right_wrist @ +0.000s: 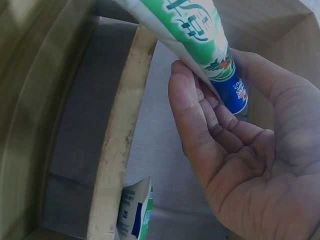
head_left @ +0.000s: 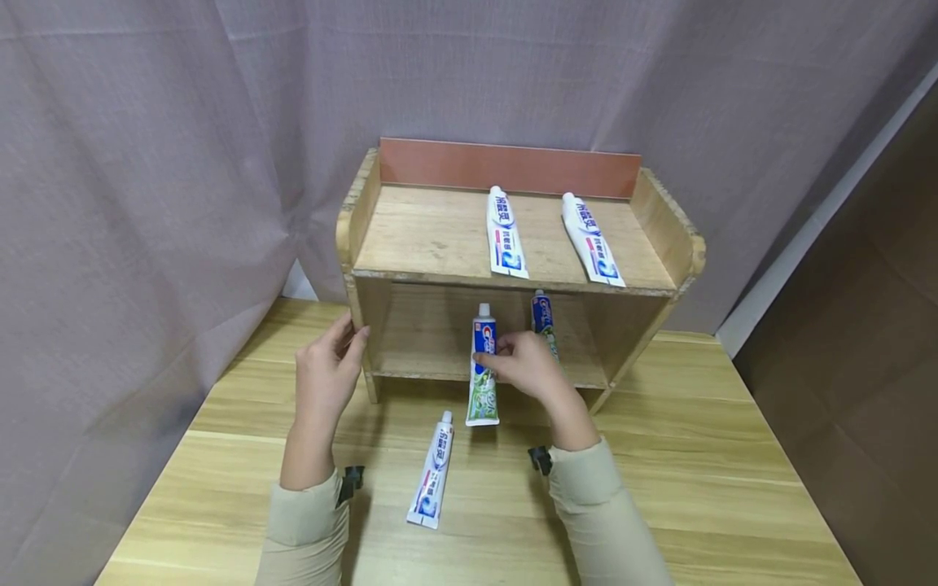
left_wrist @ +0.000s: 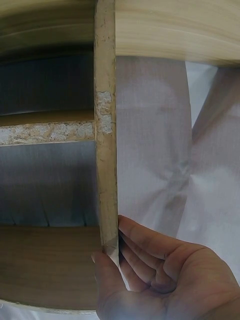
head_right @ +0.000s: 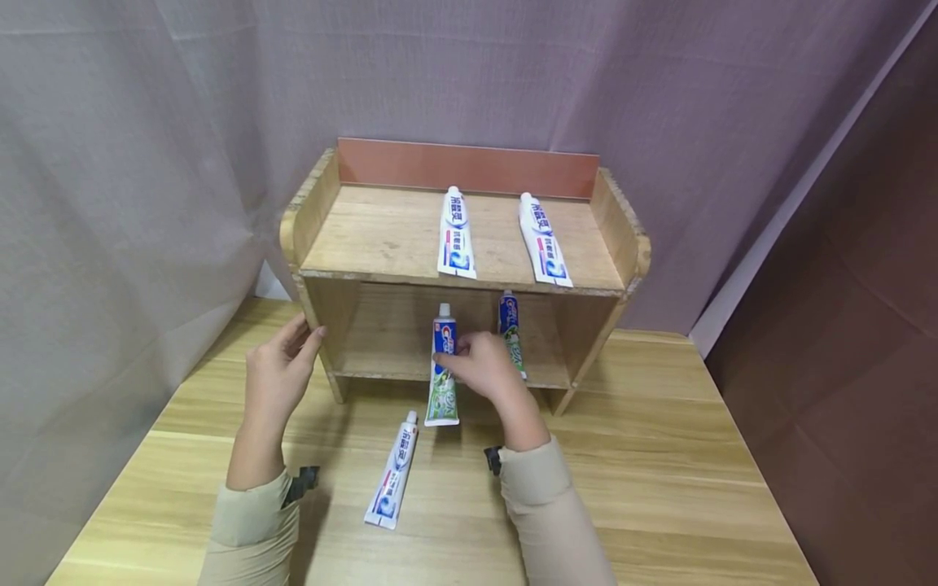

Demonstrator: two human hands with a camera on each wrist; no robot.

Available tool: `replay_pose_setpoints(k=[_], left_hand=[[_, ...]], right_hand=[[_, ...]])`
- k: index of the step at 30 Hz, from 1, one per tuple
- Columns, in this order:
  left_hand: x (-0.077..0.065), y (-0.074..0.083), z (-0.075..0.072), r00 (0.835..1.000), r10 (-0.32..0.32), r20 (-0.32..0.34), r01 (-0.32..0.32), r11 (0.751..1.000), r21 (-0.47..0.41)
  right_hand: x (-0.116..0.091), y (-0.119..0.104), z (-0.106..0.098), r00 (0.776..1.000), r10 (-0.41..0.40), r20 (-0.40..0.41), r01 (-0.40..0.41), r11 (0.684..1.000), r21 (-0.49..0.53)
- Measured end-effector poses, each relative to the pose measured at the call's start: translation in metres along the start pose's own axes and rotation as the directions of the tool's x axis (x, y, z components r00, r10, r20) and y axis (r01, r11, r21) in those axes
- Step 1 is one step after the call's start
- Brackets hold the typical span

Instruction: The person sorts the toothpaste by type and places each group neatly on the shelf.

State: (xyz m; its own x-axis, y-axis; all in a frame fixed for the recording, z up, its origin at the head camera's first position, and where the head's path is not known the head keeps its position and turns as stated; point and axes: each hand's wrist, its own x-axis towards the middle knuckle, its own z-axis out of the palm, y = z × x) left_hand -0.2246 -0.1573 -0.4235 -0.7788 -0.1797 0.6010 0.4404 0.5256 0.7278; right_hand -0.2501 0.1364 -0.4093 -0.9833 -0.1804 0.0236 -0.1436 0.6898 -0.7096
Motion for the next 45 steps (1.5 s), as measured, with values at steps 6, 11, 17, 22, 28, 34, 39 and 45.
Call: replay_pose_setpoints(k=[6, 11, 17, 22, 28, 34, 39, 45], left_hand=[[0.0, 0.0, 0.0, 1.0, 0.001, 0.003, -0.001, 1.0, 0.001], [0.0, 0.0, 0.0, 1.0, -0.002, 0.001, 0.002, 1.0, -0.004], [0.0, 0.001, 0.0, 1.0, -0.012, 0.009, 0.012, 1.0, -0.006], [0.0, 0.001, 0.0, 1.0, -0.02, 0.012, 0.02, 1.0, -0.006], [0.0, 0.001, 0.0, 1.0, -0.015, 0.011, 0.015, 1.0, -0.007], [0.0, 0.001, 0.0, 1.0, -0.015, 0.011, 0.015, 1.0, -0.001], [0.0, 0.001, 0.0, 1.0, -0.01, 0.011, 0.01, 1.0, -0.005], [0.0, 0.001, 0.0, 1.0, -0.016, 0.008, 0.016, 1.0, -0.005]], right_hand=[[0.006, -0.001, -0.006, 1.0, 0.021, 0.007, -0.021, 0.999, -0.034], [0.011, -0.002, -0.01, 0.999, 0.048, 0.018, -0.047, 0.998, -0.045], [0.015, -0.003, -0.013, 0.998, 0.061, 0.026, -0.06, 0.998, -0.035], [0.02, -0.001, -0.017, 0.996, 0.079, 0.037, -0.078, 0.997, -0.027], [0.026, 0.0, -0.019, 0.997, 0.065, 0.042, -0.065, 0.998, -0.003], [0.031, -0.003, -0.023, 0.998, 0.049, 0.038, -0.049, 0.999, -0.005], [0.036, -0.005, -0.028, 0.997, 0.064, 0.036, -0.064, 0.998, -0.004], [0.044, -0.009, -0.03, 0.998, 0.059, 0.038, -0.058, 0.998, -0.016]])
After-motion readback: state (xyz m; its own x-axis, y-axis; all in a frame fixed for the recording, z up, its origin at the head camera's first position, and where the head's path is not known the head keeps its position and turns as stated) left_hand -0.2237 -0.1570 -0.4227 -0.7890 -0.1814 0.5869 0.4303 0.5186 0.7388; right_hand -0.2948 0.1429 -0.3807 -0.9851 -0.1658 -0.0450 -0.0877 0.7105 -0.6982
